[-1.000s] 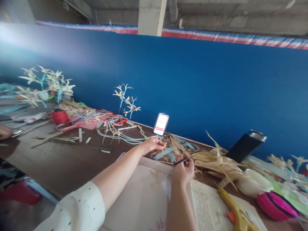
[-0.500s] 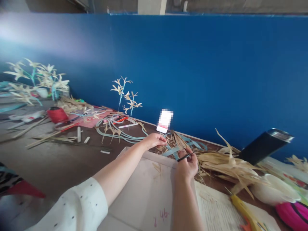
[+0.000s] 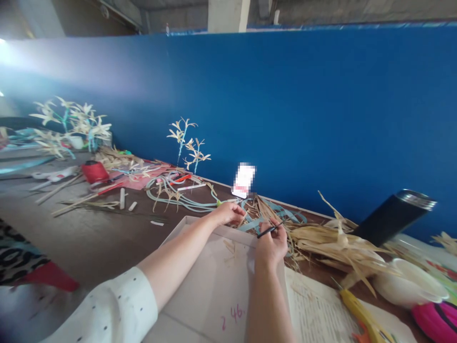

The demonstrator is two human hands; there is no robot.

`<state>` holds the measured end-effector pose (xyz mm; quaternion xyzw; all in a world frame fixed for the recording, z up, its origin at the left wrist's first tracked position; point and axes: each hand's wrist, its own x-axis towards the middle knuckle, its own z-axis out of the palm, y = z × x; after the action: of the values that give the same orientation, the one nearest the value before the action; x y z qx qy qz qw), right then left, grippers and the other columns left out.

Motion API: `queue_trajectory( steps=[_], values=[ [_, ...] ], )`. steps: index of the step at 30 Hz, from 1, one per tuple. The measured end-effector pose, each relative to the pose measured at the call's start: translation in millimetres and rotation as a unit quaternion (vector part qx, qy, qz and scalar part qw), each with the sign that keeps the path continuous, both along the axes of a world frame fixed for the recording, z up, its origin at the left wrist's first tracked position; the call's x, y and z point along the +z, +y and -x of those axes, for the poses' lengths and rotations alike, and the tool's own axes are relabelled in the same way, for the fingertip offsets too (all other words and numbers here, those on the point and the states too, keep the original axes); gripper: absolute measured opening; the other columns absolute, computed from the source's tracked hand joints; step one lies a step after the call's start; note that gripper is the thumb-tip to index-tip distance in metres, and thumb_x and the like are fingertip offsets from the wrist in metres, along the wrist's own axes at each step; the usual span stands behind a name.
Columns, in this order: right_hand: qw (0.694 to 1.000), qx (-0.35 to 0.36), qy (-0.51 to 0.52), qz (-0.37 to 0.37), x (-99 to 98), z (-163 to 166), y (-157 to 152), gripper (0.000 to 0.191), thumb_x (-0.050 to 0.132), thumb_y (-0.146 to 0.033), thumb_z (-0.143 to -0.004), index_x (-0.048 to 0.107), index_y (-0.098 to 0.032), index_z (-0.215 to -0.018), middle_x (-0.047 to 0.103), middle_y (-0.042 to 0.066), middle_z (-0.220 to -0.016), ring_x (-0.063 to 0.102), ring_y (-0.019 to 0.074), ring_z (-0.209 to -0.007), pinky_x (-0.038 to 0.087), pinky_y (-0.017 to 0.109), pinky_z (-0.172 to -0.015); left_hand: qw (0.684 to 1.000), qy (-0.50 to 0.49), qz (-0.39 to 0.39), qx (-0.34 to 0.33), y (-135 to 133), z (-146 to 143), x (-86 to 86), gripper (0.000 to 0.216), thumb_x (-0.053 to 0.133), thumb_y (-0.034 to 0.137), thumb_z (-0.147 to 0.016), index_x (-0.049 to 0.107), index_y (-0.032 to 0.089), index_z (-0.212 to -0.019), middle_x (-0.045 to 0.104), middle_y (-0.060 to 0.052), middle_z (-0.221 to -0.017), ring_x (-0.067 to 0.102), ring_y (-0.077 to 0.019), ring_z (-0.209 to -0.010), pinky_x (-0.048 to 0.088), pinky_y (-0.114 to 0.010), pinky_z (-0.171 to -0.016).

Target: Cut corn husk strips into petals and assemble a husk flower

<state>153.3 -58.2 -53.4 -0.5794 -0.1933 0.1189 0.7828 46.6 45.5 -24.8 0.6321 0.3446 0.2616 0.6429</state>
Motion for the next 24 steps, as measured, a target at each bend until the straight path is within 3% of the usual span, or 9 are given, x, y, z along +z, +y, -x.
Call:
queue_trajectory(
  steps=[10, 18, 22, 24],
  values=[
    [1.000, 0.014, 0.008, -0.011, -0.9, -1.3, 1.5, 0.043, 0.067, -0.036, -0.066, 0.060, -0.016, -0.104, 0.066, 0.003, -0.070, 0.063, 0.0168, -0.067, 0.047, 0.025, -0.058, 1.000, -0.020, 0.018, -0.013, -5.5, -4.6, 6.0, 0.018, 0.071, 0.014, -0.065, 0.061, 0.011, -0.079, 0.063, -0.001, -0.062, 0.059, -0.0091, -0.052, 0.052, -0.025, -0.059],
    [1.000, 0.013, 0.015, -0.010, 0.3, -0.8, 1.2, 0.042, 0.068, -0.036, -0.066, 0.061, -0.016, -0.102, 0.066, 0.003, -0.069, 0.064, 0.0174, -0.068, 0.047, 0.025, -0.057, 0.998, -0.055, 0.017, 0.036, -7.4, -4.4, 14.3, 0.009, 0.064, 0.012, -0.072, 0.059, 0.011, -0.079, 0.063, -0.003, -0.065, 0.063, -0.0110, -0.061, 0.053, -0.024, -0.062],
    [1.000, 0.005, 0.009, -0.010, 0.6, -0.7, 1.9, 0.040, 0.067, -0.037, -0.065, 0.062, -0.016, -0.099, 0.065, 0.003, -0.068, 0.063, 0.0172, -0.067, 0.048, 0.025, -0.058, 0.999, -0.031, 0.006, 0.039, -8.0, -8.5, 16.6, 0.011, 0.060, 0.013, -0.075, 0.061, 0.009, -0.085, 0.066, -0.007, -0.072, 0.064, -0.0123, -0.065, 0.053, -0.025, -0.066],
    [1.000, 0.002, 0.010, -0.010, 2.0, 0.2, 2.0, 0.039, 0.068, -0.037, -0.064, 0.063, -0.017, -0.097, 0.065, 0.002, -0.068, 0.063, 0.0166, -0.066, 0.048, 0.025, -0.058, 0.998, 0.023, -0.038, 0.041, -9.0, -7.3, 19.3, 0.020, 0.058, 0.016, -0.076, 0.062, 0.011, -0.095, 0.068, -0.008, -0.080, 0.065, -0.0137, -0.070, 0.052, -0.026, -0.069]
  ],
)
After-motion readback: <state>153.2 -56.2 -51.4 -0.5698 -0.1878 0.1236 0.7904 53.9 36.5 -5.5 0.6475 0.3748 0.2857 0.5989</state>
